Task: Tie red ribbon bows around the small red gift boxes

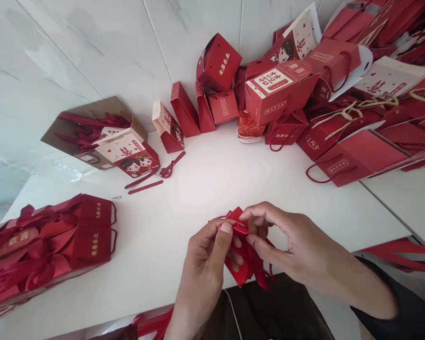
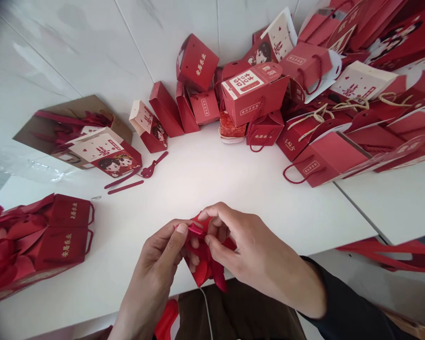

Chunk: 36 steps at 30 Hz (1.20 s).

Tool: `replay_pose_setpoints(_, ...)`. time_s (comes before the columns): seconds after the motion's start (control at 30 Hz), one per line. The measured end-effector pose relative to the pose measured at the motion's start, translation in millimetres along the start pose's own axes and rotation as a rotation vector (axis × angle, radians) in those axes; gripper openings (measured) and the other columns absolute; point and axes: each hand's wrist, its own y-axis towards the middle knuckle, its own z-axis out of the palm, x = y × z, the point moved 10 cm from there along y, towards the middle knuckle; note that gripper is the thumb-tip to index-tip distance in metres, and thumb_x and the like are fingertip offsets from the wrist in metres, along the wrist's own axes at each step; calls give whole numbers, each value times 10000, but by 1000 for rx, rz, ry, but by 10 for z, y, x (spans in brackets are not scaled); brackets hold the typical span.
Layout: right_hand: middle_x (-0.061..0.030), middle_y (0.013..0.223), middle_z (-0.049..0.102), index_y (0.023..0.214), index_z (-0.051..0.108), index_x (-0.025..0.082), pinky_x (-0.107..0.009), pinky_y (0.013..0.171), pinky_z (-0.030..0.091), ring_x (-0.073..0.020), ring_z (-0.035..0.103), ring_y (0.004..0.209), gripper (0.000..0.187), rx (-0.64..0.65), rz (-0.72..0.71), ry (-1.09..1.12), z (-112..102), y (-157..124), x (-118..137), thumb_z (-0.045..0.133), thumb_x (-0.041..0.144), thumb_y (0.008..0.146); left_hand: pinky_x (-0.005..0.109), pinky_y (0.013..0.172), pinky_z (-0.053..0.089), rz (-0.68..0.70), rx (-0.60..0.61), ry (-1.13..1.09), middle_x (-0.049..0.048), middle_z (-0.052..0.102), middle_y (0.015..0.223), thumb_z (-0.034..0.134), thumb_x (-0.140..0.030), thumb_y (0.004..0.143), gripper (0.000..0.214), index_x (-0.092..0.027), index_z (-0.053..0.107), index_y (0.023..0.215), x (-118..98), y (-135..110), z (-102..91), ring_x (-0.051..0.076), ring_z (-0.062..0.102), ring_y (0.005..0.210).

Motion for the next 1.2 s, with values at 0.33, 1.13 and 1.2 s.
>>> replay_pose_setpoints(0.33, 0, 1109, 669, 1155, 617, 286, -269, 872, 519, -145, 648, 1043, 174, -99, -188, -80, -89, -16, 154, 541, 217, 1015, 211, 558, 488, -16, -3, 30, 7, 653, 697, 599, -452, 993, 338, -170, 722, 853, -30, 2, 5, 105, 588, 568)
replay_pose_setpoints(1.13, 64, 990, 695, 1023, 564, 293, -253, 799, 517, -118, 669, 887, 106, 43, 5, 53, 63, 72, -53, 578, 200, 974, 221, 808, 582, 86, -64, 190, 25, 764, 1027, 699, -234, 912, 176, -249, 713, 1087, -111, -67, -124, 143, 711, 926)
replay_pose_setpoints(1.2, 63, 916, 665, 983, 562, 288, -271, 734, 509, -128, 632, 796, 72, 72, 32, 65, 89, 77, -72, 562, 216, 977, 234, 803, 588, 162, -127, 298, 11, 766, 1006, 663, -193, 916, 189, -264, 718, 1082, -153, -87, -139, 143, 718, 906)
